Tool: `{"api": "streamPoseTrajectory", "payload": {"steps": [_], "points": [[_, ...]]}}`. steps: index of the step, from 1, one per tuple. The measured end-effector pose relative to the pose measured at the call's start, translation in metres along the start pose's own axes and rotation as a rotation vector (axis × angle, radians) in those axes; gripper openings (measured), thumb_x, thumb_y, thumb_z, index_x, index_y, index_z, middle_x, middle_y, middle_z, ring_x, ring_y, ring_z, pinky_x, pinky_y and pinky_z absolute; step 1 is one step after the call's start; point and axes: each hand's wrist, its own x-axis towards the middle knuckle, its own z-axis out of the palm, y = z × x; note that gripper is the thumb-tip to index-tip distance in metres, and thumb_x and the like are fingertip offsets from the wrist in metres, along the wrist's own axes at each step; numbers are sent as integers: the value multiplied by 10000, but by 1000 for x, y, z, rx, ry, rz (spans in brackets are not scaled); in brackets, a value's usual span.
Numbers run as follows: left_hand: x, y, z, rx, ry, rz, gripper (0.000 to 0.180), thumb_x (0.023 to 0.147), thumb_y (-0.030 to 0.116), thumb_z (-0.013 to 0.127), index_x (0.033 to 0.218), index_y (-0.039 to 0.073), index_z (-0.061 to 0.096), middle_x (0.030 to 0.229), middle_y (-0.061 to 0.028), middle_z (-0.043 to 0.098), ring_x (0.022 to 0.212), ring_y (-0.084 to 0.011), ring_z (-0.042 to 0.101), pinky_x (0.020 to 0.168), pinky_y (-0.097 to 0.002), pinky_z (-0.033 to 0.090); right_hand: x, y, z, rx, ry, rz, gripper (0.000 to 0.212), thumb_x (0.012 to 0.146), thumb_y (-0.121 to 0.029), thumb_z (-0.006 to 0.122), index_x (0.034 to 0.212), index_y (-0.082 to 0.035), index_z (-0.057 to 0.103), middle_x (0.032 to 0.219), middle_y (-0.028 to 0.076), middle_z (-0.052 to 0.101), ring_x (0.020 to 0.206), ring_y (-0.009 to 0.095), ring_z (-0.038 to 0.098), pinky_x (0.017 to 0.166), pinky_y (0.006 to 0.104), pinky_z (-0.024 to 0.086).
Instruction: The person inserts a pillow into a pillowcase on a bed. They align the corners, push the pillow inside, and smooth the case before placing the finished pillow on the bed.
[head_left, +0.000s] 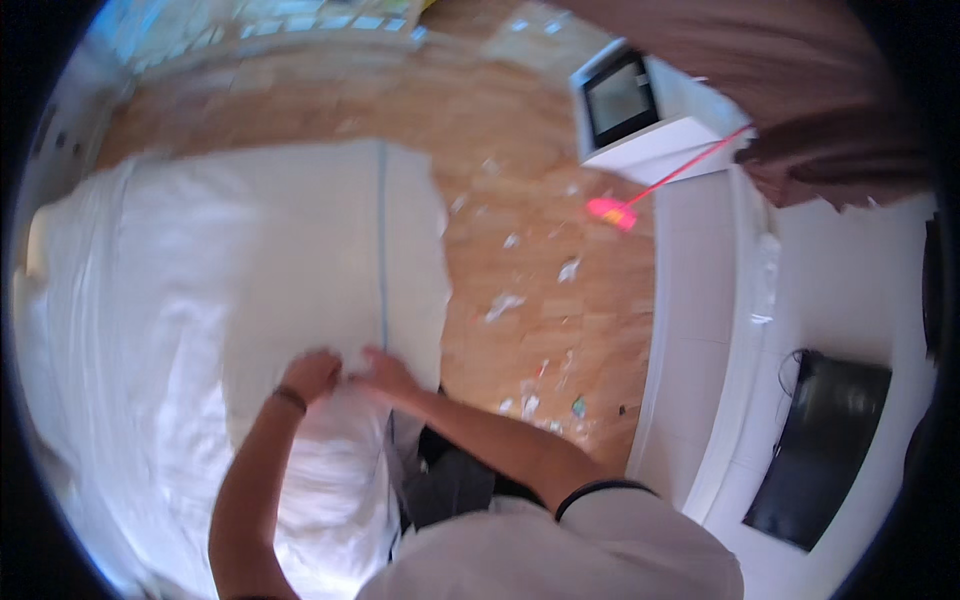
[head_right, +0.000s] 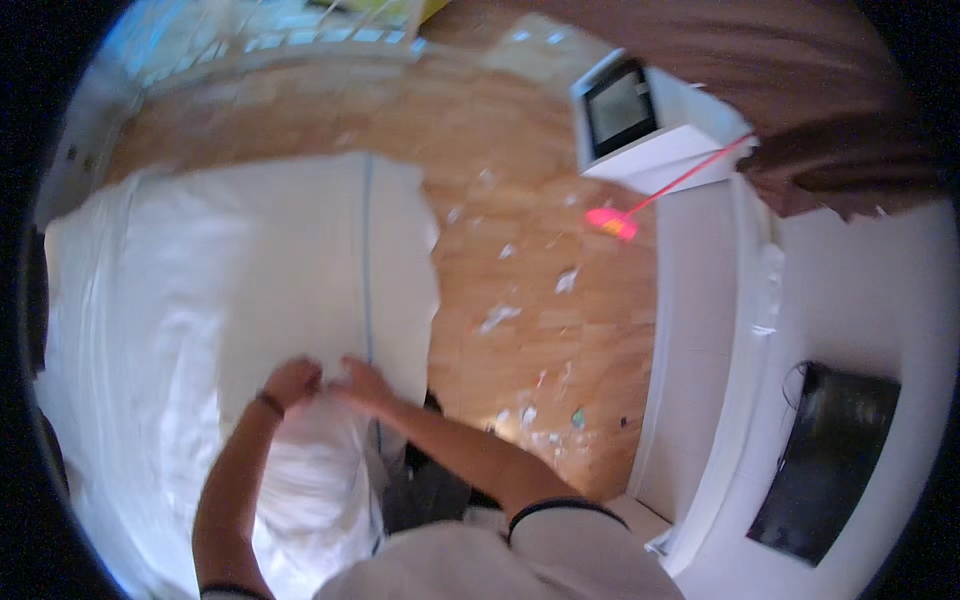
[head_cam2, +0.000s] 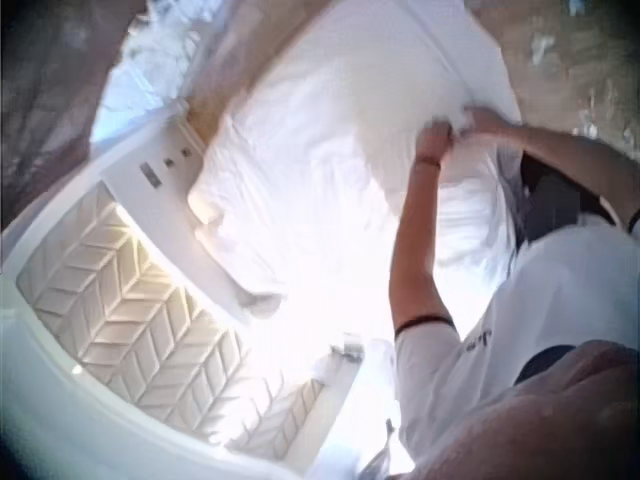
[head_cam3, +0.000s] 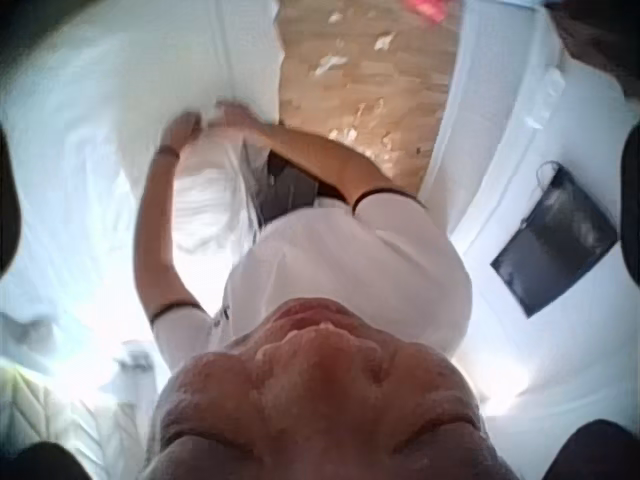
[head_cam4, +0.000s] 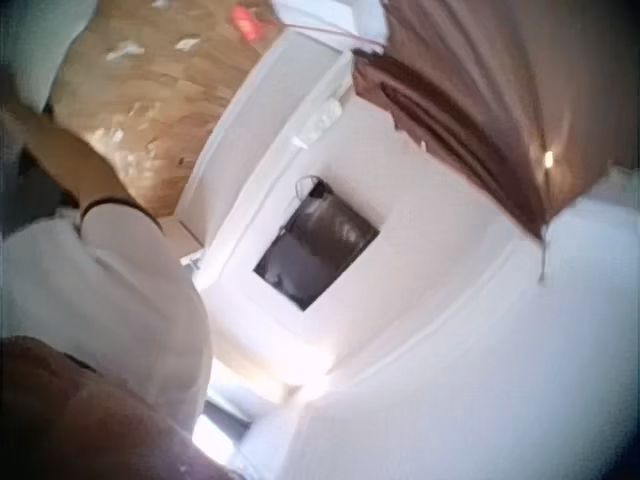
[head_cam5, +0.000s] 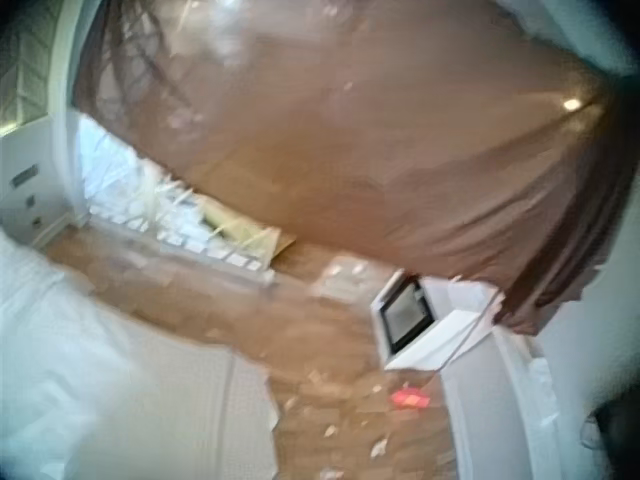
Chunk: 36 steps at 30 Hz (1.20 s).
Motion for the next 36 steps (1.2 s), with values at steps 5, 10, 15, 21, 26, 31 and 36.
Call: {"api": "streamPoseTrajectory", "payload": {"steps": [5, 10, 15, 21, 26, 31, 36], "points": [[-19, -5, -26, -48, 154, -2, 142, 837, 185, 577, 854, 87, 679, 922, -157, 618, 911, -362, 606, 801, -470, 497, -29, -30, -31, 142, 42, 112, 554, 755, -381, 792, 1087, 15, 592, 1062, 155, 632, 958, 225, 601, 805, 353, 488], [-16, 16, -33, -335, 139, -123, 164, 844, 169, 628, 946, 57, 691, 963, -144, 637, 961, -329, 617, 846, -415, 504, -35, -26, -32, 219, 58, 27, 483, 773, -404, 743, 969, 9, 587, 963, 191, 601, 935, 357, 603, 796, 430, 479], [-6, 11, -28, -409, 59, 16, 205, 850, 176, 641, 1011, 62, 697, 999, -147, 638, 969, -324, 618, 853, -399, 504, -11, -22, -28, 96, 101, 4, 437, 751, -403, 716, 834, 6, 588, 798, 210, 620, 796, 391, 615, 731, 459, 481], [-51, -12, -55, -352, 160, -31, 125, 814, 160, 662, 887, 61, 638, 955, -107, 597, 949, -306, 608, 815, -418, 503, -7, 25, -37, -4, 396, 142, 438, 737, -397, 753, 826, -10, 569, 805, 151, 617, 775, 344, 611, 709, 422, 494], [-129, -31, -55, -309, 205, -161, 114, 824, 114, 674, 898, 44, 625, 983, -102, 599, 935, -309, 615, 803, -410, 510, -69, -48, -49, -11, 147, -311, 247, 826, -224, 731, 934, -67, 574, 867, 109, 595, 791, 289, 637, 689, 376, 518], [-158, -48, -34, -289, 260, -144, 158, 849, 47, 658, 1004, 48, 624, 1035, -103, 603, 978, -312, 615, 849, -400, 518, -95, -95, -15, -301, 110, -635, 202, 828, -144, 701, 980, -111, 572, 875, 70, 584, 777, 298, 631, 661, 399, 536], [-146, -54, -17, -187, 386, -20, 170, 863, 74, 652, 1028, 57, 616, 1064, -107, 606, 1044, -325, 583, 902, -421, 491, -80, -98, -2, -383, 66, -595, 158, 812, -104, 633, 954, -86, 568, 864, 89, 589, 773, 298, 626, 663, 402, 525]]}}
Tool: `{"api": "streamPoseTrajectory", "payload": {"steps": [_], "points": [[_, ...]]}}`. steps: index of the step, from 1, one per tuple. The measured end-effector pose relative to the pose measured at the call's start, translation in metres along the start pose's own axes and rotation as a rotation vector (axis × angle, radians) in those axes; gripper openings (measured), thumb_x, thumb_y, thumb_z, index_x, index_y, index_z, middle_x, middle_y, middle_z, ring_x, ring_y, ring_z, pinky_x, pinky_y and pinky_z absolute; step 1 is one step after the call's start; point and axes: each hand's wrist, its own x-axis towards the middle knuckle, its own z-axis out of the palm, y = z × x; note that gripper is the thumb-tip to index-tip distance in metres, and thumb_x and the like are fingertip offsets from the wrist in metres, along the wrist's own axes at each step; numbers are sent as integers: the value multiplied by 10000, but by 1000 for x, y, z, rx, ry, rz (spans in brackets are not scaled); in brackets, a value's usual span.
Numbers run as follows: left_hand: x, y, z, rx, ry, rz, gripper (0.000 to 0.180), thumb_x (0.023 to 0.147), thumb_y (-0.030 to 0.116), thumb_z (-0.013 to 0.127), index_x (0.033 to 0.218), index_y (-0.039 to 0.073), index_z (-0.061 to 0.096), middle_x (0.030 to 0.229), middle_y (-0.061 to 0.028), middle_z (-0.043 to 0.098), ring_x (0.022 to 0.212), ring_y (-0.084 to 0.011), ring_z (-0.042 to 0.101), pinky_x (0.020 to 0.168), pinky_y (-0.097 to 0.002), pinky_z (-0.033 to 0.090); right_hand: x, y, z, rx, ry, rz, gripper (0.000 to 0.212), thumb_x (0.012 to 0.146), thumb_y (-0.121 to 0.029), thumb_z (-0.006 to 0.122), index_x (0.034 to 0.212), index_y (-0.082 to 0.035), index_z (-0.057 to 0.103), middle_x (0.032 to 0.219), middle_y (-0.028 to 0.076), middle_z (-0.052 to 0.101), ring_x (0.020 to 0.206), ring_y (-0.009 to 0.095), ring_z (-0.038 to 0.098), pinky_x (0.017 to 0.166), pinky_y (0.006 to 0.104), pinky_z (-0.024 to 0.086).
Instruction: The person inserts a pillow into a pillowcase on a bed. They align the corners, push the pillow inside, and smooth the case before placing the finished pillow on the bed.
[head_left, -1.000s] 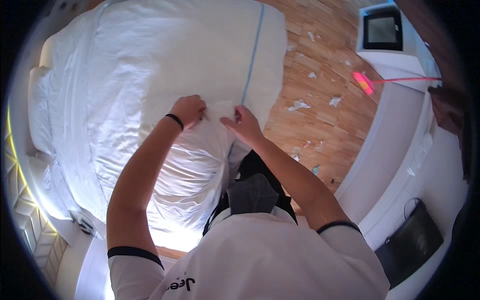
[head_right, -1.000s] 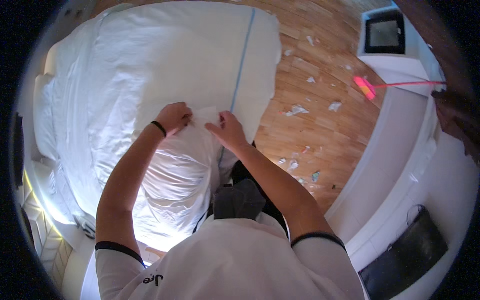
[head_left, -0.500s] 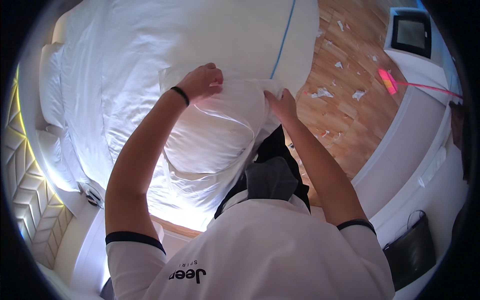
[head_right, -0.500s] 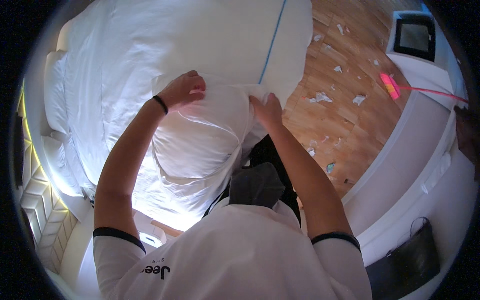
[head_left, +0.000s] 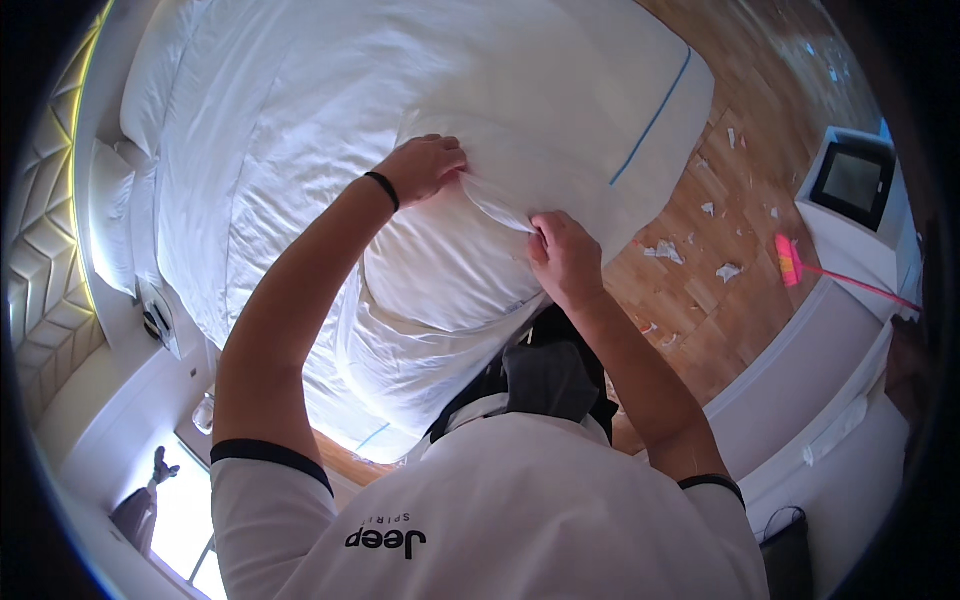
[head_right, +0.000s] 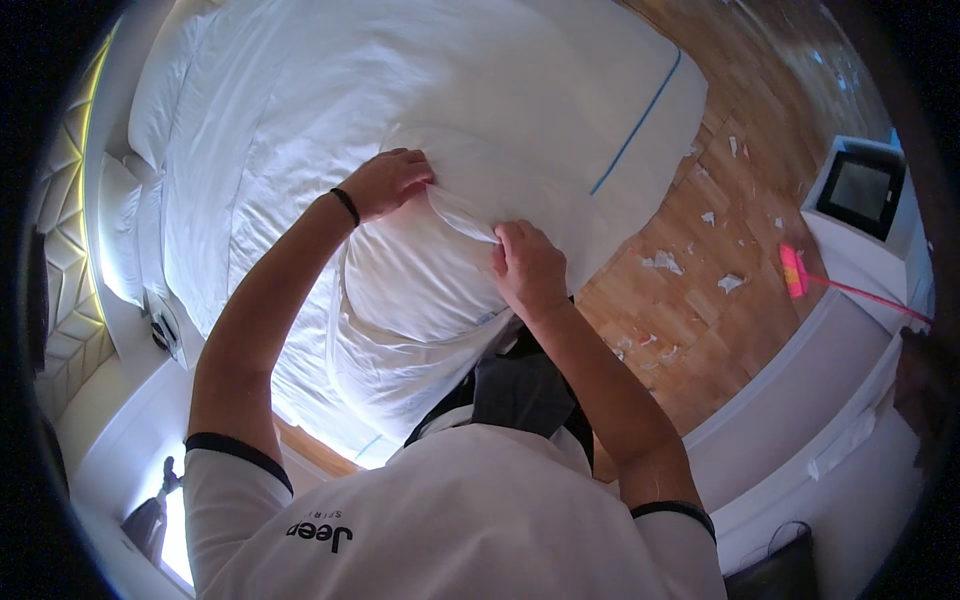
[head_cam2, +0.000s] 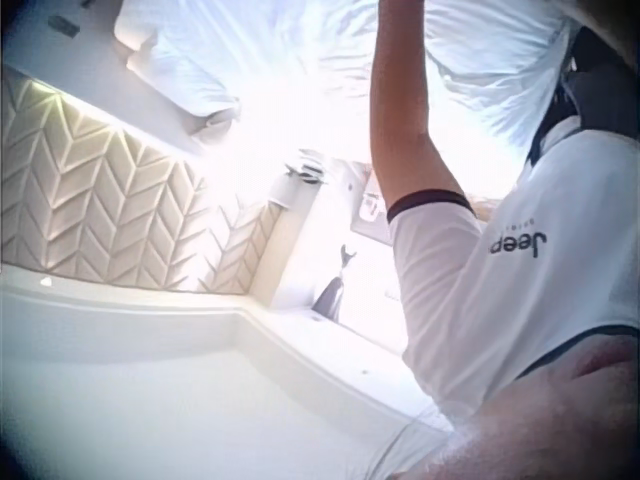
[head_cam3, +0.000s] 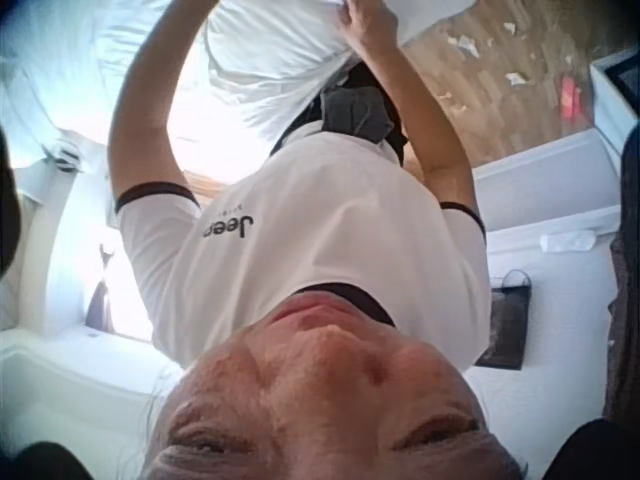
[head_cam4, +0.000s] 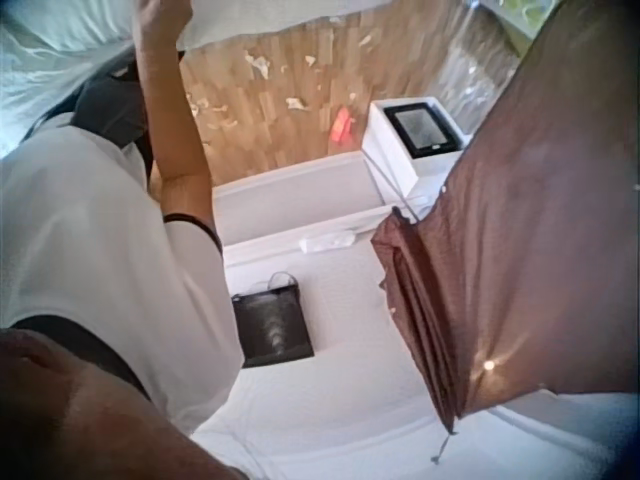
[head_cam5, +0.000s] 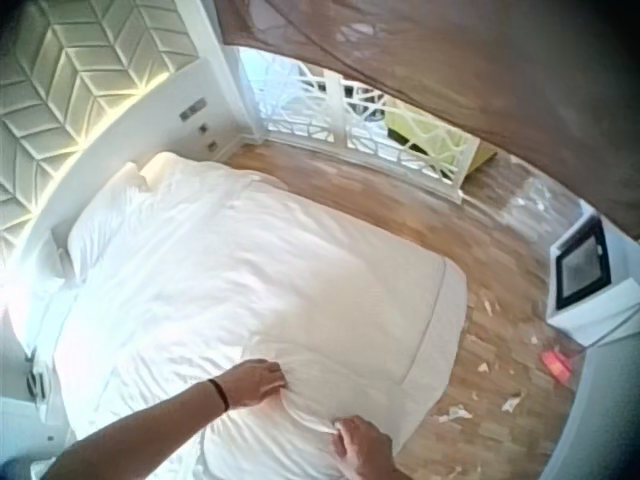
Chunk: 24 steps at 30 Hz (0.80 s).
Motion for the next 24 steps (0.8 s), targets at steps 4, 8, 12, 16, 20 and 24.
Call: {"api": "streamPoseTrajectory", "payload": {"steps": [4, 8, 12, 16, 20, 24], "points": [[-8, -7, 11, -57, -7, 55, 106, 930, 152, 583, 995, 74, 616, 1033, -99, 623, 1026, -321, 588, 885, -432, 484, -13, -37, -8, 343, -151, -23, 100, 793, -84, 594, 879, -44, 563, 808, 131, 584, 722, 336, 598, 656, 441, 492], [-26, 0, -13, -188, -37, -88, 104, 922, 112, 562, 1010, 59, 578, 1000, -112, 619, 996, -323, 590, 866, -427, 479, -2, -43, 1, 97, -198, -32, 190, 792, -99, 645, 941, -45, 540, 835, 116, 602, 748, 338, 616, 662, 446, 507], [-56, 9, -39, -264, -147, -120, 166, 862, 93, 577, 1016, 41, 541, 943, -125, 606, 952, -310, 593, 855, -416, 474, 20, -59, 1, -51, -140, -231, 245, 800, -123, 671, 984, -57, 524, 870, 108, 618, 779, 337, 632, 667, 447, 520], [-77, 7, -9, -195, 150, 52, 336, 821, 151, 645, 1138, 71, 569, 1121, -128, 556, 1082, -325, 539, 980, -426, 441, 31, -67, 11, 58, -181, -199, 185, 798, -92, 647, 956, -49, 562, 852, 118, 621, 766, 335, 627, 651, 433, 508], [-66, 27, -3, -1, 356, 196, 277, 758, 207, 687, 979, 70, 590, 1054, -90, 556, 1059, -280, 554, 995, -426, 430, 32, -78, -1, 289, -208, -126, 121, 794, -67, 616, 909, -37, 595, 805, 138, 610, 725, 345, 613, 641, 428, 493], [-74, -16, -19, 560, 524, 225, 164, 780, 143, 606, 938, 101, 594, 977, -55, 585, 998, -231, 590, 1007, -443, 429, 24, -81, 4, 240, -261, -177, 122, 783, -65, 623, 893, -27, 587, 787, 127, 601, 698, 324, 608, 625, 405, 494]]}}
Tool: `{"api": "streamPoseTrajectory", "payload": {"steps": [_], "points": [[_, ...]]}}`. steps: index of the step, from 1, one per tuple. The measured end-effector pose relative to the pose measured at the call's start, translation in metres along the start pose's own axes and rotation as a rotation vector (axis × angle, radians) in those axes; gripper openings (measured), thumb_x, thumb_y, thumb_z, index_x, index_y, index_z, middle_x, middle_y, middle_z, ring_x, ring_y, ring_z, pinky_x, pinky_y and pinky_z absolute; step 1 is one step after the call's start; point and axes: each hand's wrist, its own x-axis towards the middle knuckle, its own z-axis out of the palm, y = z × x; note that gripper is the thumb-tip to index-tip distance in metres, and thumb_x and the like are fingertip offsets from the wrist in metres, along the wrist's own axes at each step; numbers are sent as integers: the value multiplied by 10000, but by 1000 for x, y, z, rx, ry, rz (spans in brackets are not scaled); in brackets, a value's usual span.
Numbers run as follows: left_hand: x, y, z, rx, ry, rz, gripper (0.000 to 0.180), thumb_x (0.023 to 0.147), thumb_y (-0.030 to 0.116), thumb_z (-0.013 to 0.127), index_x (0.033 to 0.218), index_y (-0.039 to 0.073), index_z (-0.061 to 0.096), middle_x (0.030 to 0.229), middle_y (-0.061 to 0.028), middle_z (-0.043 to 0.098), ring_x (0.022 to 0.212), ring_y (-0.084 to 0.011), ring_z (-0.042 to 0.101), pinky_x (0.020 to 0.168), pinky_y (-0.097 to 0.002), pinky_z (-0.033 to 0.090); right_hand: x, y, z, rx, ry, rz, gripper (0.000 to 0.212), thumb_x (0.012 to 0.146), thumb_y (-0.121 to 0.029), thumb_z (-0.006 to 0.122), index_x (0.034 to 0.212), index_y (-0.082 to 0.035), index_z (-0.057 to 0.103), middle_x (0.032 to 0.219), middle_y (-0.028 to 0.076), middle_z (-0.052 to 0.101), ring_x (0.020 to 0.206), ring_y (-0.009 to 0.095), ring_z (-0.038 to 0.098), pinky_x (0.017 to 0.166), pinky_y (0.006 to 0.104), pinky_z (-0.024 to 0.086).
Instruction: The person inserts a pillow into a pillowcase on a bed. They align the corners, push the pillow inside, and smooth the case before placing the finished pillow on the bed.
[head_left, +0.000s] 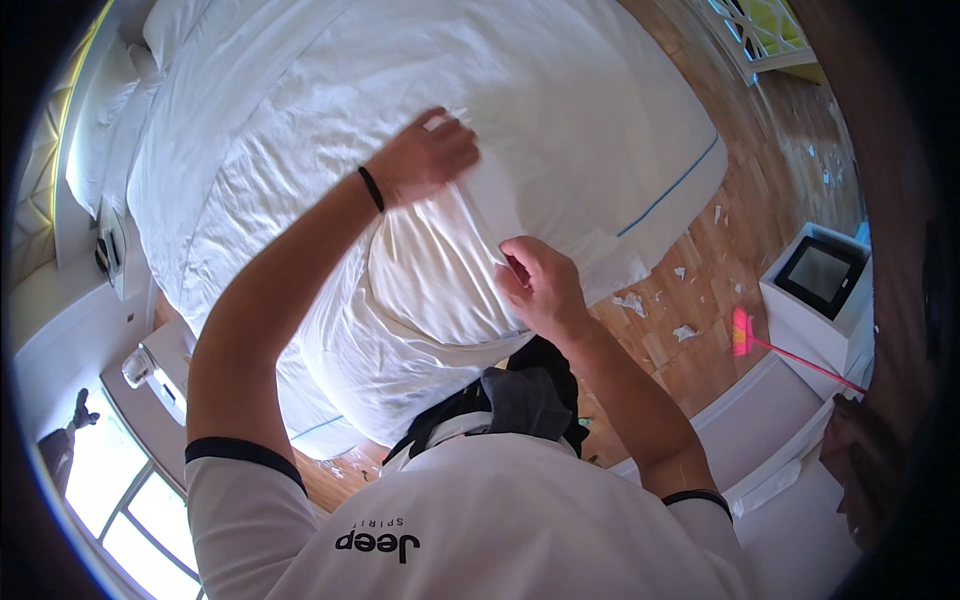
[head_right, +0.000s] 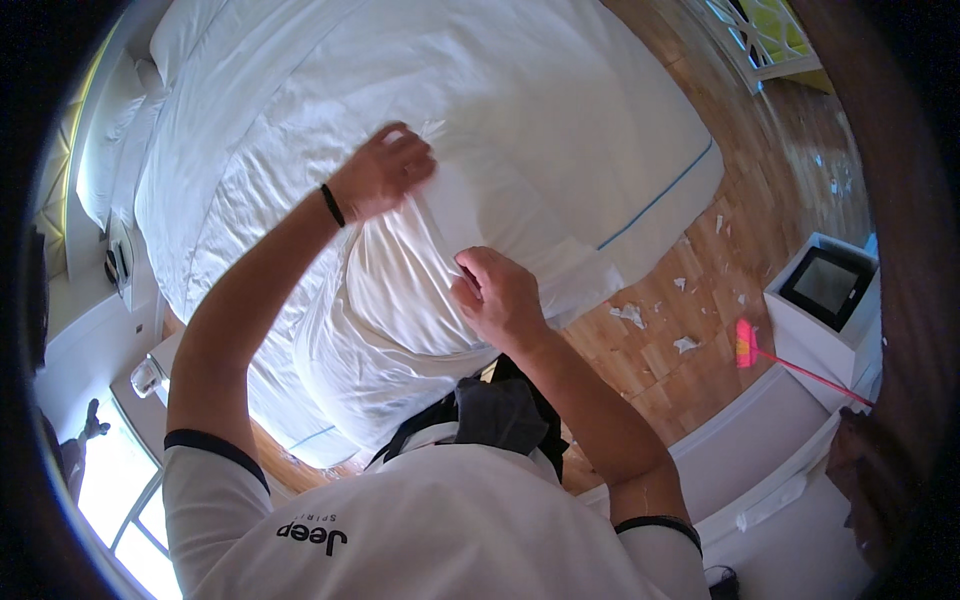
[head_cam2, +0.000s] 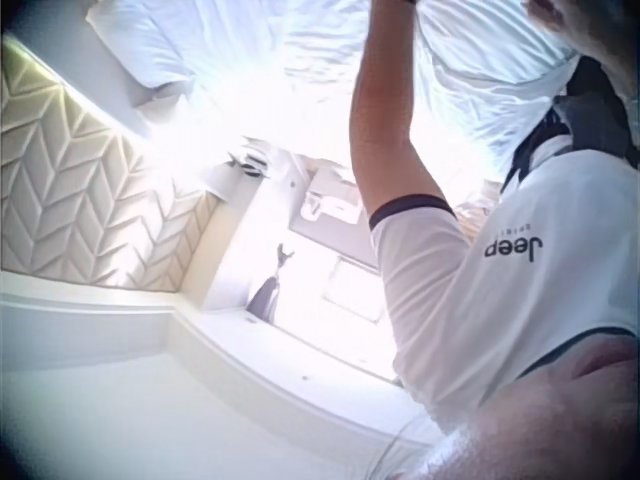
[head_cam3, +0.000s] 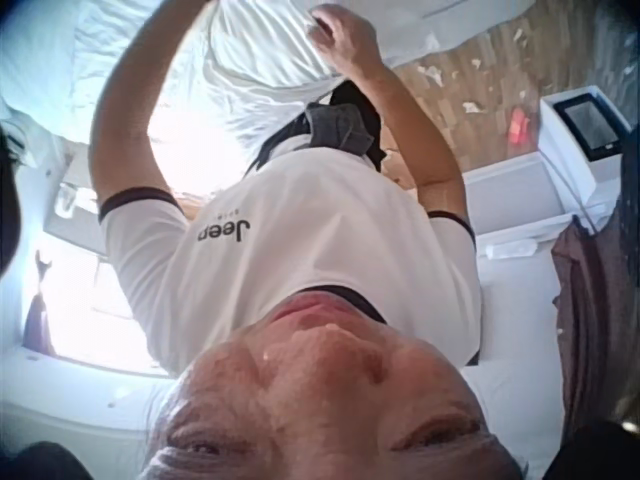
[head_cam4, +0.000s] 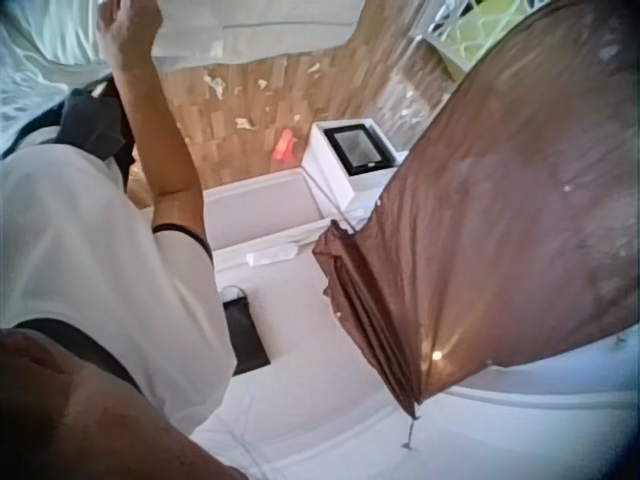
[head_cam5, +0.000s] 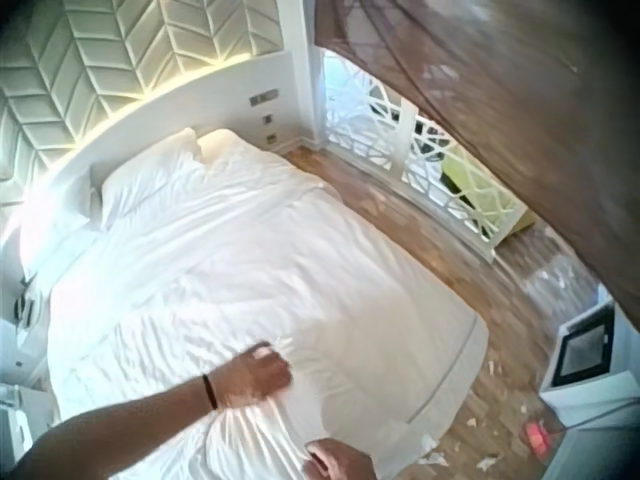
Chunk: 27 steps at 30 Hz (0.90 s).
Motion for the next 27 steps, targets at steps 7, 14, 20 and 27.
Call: {"api": "streamPoseTrajectory", "payload": {"steps": [7, 14, 20, 27], "points": [[-132, -20, 8, -92, -465, -106, 169, 768, 58, 606, 935, 68, 589, 850, -79, 577, 769, -251, 576, 807, -381, 473, -14, 12, 23, -220, -64, -137, 144, 762, -52, 647, 891, -81, 591, 776, 98, 601, 692, 315, 621, 601, 395, 511], [-54, -13, -8, -7, -643, -257, 212, 755, -7, 576, 950, 58, 626, 988, -121, 613, 924, -302, 621, 851, -421, 495, -84, 38, 6, 22, -121, -51, 131, 795, -54, 657, 905, -92, 596, 818, 90, 616, 735, 323, 633, 617, 399, 518], [100, 53, 48, -542, -261, -204, 177, 771, 60, 573, 943, 60, 615, 1026, -119, 614, 938, -340, 621, 841, -440, 517, -124, 112, -42, 94, 441, 412, 195, 901, -151, 648, 1073, -68, 610, 933, 87, 652, 742, 220, 662, 607, 328, 517], [187, 142, 134, -661, -649, -327, 239, 865, 123, 568, 1068, 103, 694, 1129, -117, 656, 1066, -312, 619, 919, -414, 502, -96, 199, -58, 1039, 559, 1008, 306, 900, -253, 702, 1082, -26, 605, 869, 30, 615, 689, 105, 605, 578, 245, 463]]}}
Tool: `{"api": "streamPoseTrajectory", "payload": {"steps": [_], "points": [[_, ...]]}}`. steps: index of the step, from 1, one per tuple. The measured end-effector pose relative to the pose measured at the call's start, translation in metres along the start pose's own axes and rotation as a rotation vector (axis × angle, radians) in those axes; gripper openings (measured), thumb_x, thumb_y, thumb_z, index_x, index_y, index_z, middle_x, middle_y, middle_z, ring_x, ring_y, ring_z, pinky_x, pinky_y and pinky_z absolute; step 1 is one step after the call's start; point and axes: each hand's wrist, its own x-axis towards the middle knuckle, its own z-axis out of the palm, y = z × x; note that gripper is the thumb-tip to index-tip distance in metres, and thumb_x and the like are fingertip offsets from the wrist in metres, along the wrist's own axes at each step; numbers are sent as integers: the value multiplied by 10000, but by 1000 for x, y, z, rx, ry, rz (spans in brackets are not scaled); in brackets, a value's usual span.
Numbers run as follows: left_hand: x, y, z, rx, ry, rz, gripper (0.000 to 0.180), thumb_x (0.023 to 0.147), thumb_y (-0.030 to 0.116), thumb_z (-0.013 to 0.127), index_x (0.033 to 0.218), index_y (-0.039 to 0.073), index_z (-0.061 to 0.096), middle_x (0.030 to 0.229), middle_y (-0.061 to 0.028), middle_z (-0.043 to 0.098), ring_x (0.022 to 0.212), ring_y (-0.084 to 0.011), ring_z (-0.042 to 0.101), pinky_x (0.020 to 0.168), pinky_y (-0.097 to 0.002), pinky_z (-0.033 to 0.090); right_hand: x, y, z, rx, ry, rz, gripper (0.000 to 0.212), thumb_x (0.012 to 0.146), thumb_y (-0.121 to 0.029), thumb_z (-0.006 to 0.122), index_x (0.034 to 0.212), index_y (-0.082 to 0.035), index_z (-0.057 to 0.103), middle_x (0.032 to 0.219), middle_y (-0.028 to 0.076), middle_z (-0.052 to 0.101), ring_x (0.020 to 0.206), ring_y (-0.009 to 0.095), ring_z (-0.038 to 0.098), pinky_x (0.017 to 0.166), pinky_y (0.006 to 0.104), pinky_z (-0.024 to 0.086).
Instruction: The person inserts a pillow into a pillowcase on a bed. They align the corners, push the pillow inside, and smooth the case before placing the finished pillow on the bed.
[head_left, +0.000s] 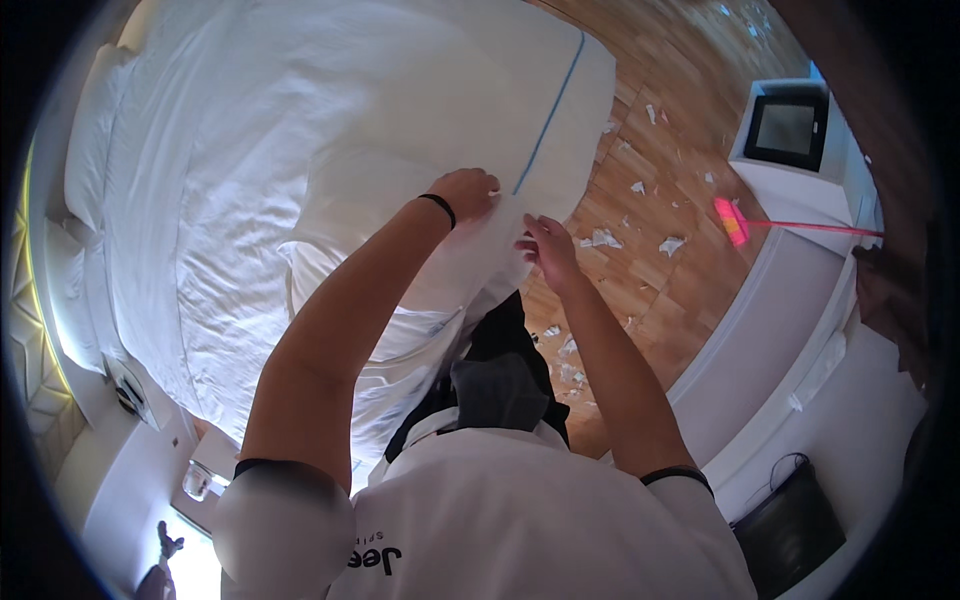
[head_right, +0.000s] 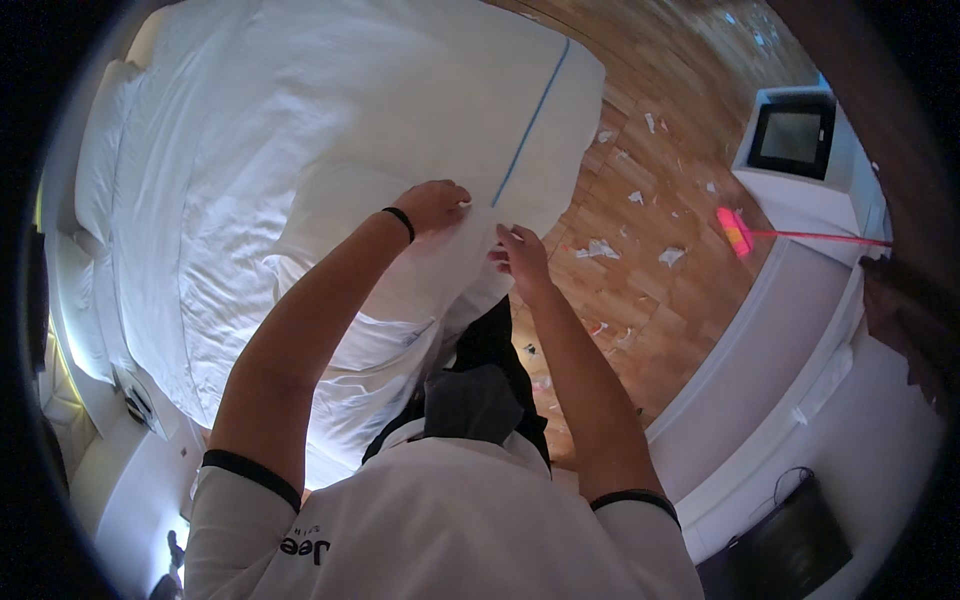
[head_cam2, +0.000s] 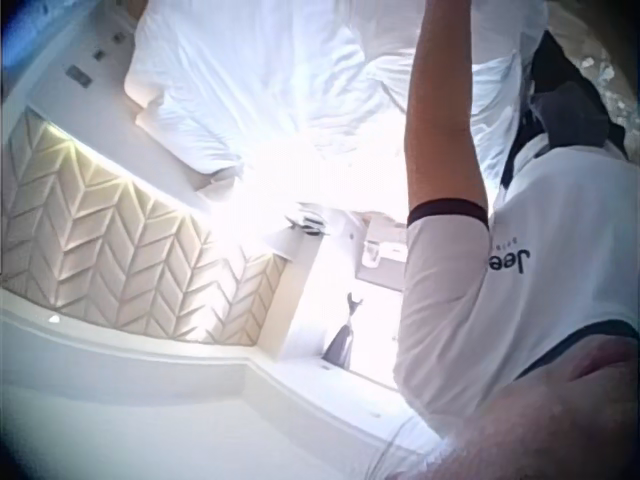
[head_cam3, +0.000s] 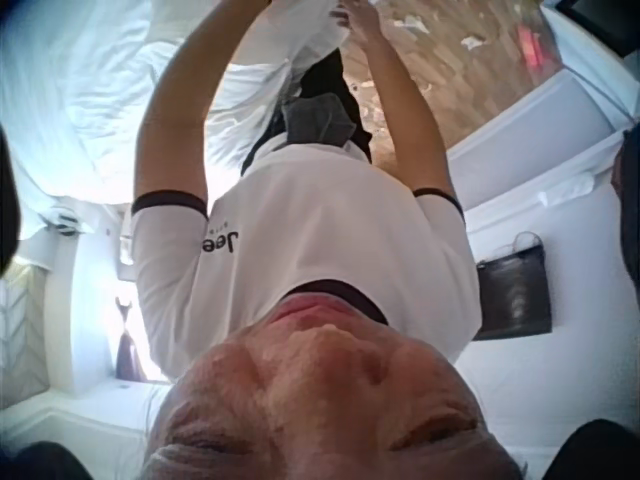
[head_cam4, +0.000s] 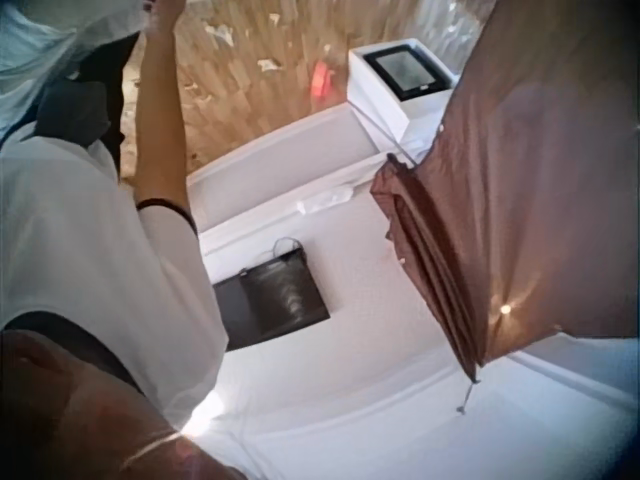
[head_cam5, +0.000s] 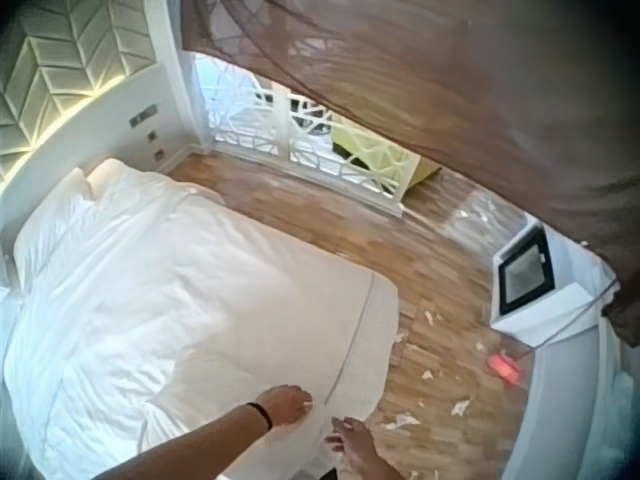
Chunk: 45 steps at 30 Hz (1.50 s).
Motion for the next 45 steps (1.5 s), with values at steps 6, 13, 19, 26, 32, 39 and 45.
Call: {"api": "streamPoseTrajectory", "payload": {"steps": [6, 13, 19, 26, 32, 39, 45], "points": [[5, -16, -3, -185, -113, -68, 266, 878, 170, 556, 1090, 105, 704, 1060, -130, 688, 1023, -321, 638, 906, -421, 503, 4, -4, 13, -3, -26, -255, 210, 888, -214, 713, 1000, -46, 659, 709, -19, 564, 625, 74, 543, 557, 238, 419], [17, -22, 6, -61, -292, 23, 249, 887, 303, 564, 846, 71, 642, 842, -166, 669, 796, -360, 634, 722, -461, 506, 14, 29, 3, -217, 14, -375, 221, 895, -281, 679, 837, -113, 548, 686, -41, 509, 592, 75, 472, 573, 233, 403], [3, -25, 7, -143, -246, -12, 193, 837, 248, 642, 868, 64, 693, 833, -162, 667, 832, -330, 648, 768, -404, 516, 9, 26, 18, -463, 23, -388, 521, 820, -353, 785, 1146, -35, 531, 875, 61, 623, 763, 134, 593, 668, 293, 500], [8, -43, 12, -179, -336, 162, 237, 842, 215, 645, 1014, 70, 719, 1028, -166, 643, 1029, -326, 604, 908, -389, 488, 16, 24, 16, -512, -132, -400, 420, 815, -330, 728, 1068, -30, 581, 857, 87, 638, 737, 162, 596, 680, 324, 484], [-5, -47, -8, -57, -348, 53, 220, 831, 186, 642, 1016, 128, 746, 1003, -163, 662, 978, -327, 629, 871, -391, 509, 16, 17, 19, -481, -202, -311, 402, 819, -319, 711, 1084, -39, 596, 858, 73, 643, 765, 154, 593, 684, 315, 475], [-5, -62, 6, -68, -380, 150, 240, 837, 134, 618, 1032, 178, 751, 1009, -160, 648, 1000, -337, 617, 878, -397, 504, 10, 2, 24, -576, -272, -404, 435, 826, -353, 717, 1129, -54, 626, 978, 84, 655, 866, 184, 605, 769, 310, 484], [4, -63, 14, 277, -369, 141, 300, 825, 127, 608, 1065, 235, 752, 1061, -156, 616, 1075, -349, 575, 939, -413, 482, 18, 9, 30, -762, -249, -549, 464, 789, -359, 696, 1079, -1, 637, 1038, 222, 657, 1021, 387, 617, 860, 423, 483]]}}
